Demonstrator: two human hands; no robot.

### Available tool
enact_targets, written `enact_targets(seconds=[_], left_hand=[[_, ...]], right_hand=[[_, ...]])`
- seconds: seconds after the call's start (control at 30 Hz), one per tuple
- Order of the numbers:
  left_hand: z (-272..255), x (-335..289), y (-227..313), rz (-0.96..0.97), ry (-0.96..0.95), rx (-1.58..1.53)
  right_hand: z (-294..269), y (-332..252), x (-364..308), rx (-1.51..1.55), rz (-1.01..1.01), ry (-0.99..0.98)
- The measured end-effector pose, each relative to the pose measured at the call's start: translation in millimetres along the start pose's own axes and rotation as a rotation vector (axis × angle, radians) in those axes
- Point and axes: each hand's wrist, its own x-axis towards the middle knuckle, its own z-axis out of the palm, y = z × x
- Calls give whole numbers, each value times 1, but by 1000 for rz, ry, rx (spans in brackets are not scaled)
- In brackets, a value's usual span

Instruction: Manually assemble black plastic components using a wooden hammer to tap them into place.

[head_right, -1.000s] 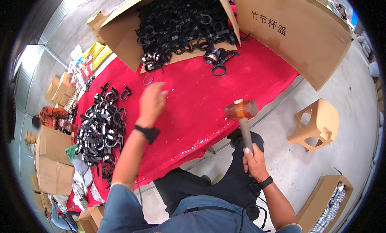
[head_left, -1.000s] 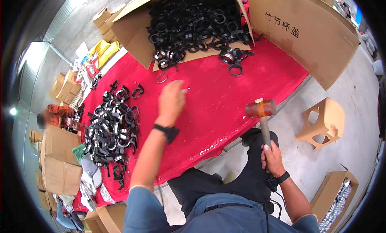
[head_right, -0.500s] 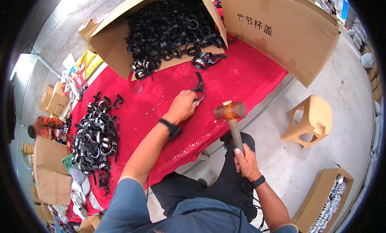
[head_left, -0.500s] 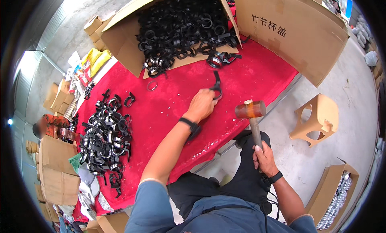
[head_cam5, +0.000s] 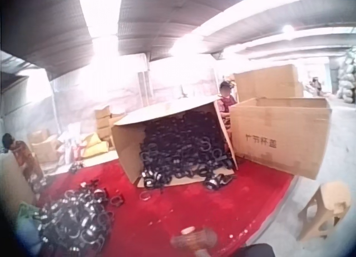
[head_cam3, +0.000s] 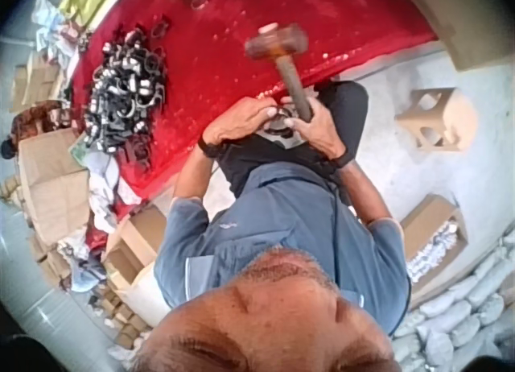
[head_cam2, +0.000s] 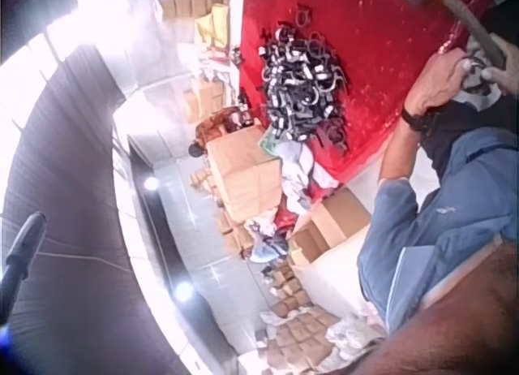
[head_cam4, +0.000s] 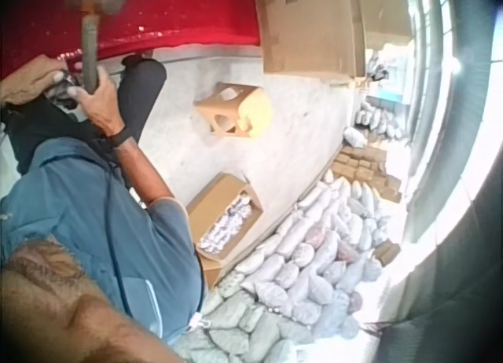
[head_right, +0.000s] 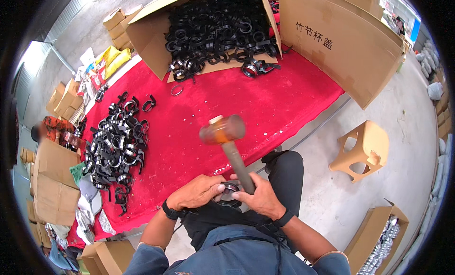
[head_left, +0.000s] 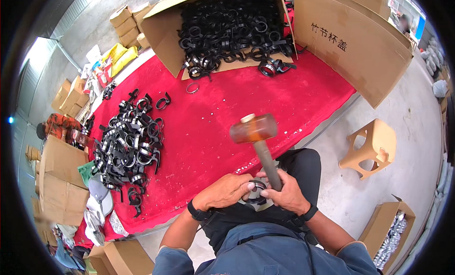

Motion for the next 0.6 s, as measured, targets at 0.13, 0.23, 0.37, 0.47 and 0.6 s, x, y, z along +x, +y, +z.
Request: enact_targets(seconds=[0.13,0.23,0.37,0.47,0.6], left_hand=[[8,-13,-17,-119,93,-155],[52,-23,-44,-210,366,-582],[100,-37,-67,-265,489,-789],[112,-35,-58,-290,391,-688],[128,-25,-72,-239,470,-662]], right_hand=[[16,16,-4,-259,-20,43],[23,7,8,-188,18,64],[22,3,39,-121,57,95],[26,2,58,-56,106,69],[32,24,70,-22,82,62]])
